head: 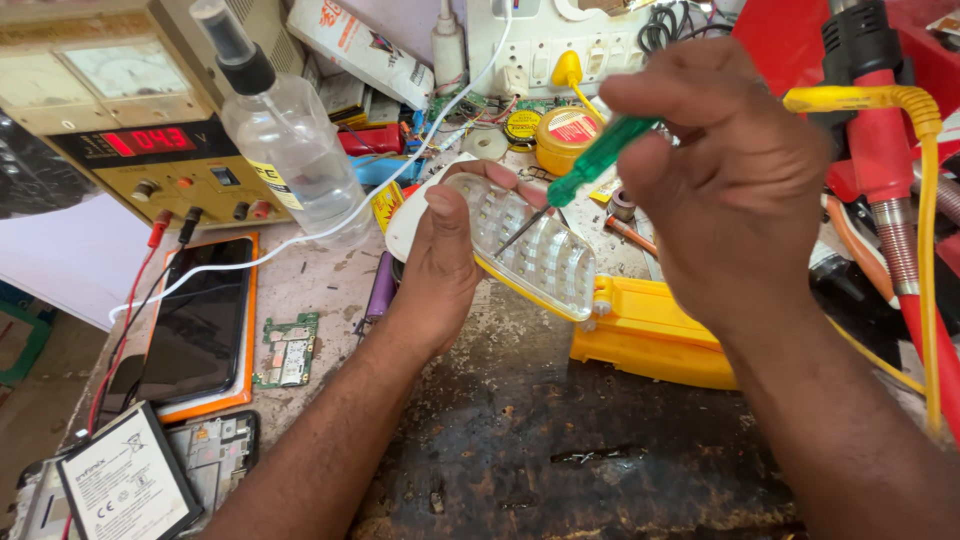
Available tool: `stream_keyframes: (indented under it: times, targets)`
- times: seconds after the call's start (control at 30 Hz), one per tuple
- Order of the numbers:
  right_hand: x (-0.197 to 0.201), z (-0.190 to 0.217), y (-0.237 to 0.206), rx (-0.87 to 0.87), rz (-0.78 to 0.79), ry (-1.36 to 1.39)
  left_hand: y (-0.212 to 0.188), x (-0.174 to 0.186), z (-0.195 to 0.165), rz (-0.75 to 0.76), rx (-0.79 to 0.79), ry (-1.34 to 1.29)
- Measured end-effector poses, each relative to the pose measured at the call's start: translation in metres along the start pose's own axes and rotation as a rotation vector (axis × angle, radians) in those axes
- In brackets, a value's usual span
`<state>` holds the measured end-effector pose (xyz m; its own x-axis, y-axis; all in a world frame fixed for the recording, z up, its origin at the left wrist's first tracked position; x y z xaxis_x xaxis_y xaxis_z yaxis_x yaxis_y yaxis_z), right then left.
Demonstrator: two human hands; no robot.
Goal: The person disassembles a yellow portable LED light, removes the clear cover, and uses a screwdriver to pry off the LED panel. They then connect red and black wires to the LED panel to test it, causing the LEDs to light up. Finally, they reassemble the light by screwing the cover back on.
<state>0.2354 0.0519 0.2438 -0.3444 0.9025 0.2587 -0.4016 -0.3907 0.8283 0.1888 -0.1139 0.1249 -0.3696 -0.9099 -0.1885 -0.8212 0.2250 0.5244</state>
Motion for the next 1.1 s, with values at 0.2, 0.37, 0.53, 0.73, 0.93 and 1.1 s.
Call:
stream_keyframes:
  times: [0.2,0.37,0.53,0.73,0.93,1.1]
  targets:
    - [0.007,-0.012,-0.006,-0.070,-0.106,0.189,0.001,0.001,0.001,-0.005,0.003,0.030]
    - [0.011,-0.012,-0.006,-0.093,-0.155,0.102,0.000,0.000,0.001,0.008,-0.001,0.015]
    - [0.002,-0.010,-0.006,-0.042,-0.065,0.191,0.000,0.001,0.001,0.017,-0.014,-0.008]
    - [0.003,-0.012,-0.009,-0.066,-0.055,0.329,-0.002,-0.003,0.000,0.058,0.024,0.005]
    - [0.009,0.001,-0.006,-0.011,-0.086,0.070,-0.003,-0.008,-0.003,0.111,0.072,-0.014]
    - [0.007,-0.013,-0.007,-0.100,-0.040,0.349,-0.005,-0.013,-0.006,0.195,0.104,-0.262]
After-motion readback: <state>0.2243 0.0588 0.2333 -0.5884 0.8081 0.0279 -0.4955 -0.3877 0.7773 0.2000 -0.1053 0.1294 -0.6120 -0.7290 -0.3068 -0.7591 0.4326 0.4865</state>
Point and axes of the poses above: each hand's wrist, its own y-axis towards the middle knuckle, its own x-axis out of the back of the hand, z = x × y, the point moved 10 cm from there along y, towards the middle knuckle, and after that the axes turned 6 degrees about z, right-handed, at the moved point
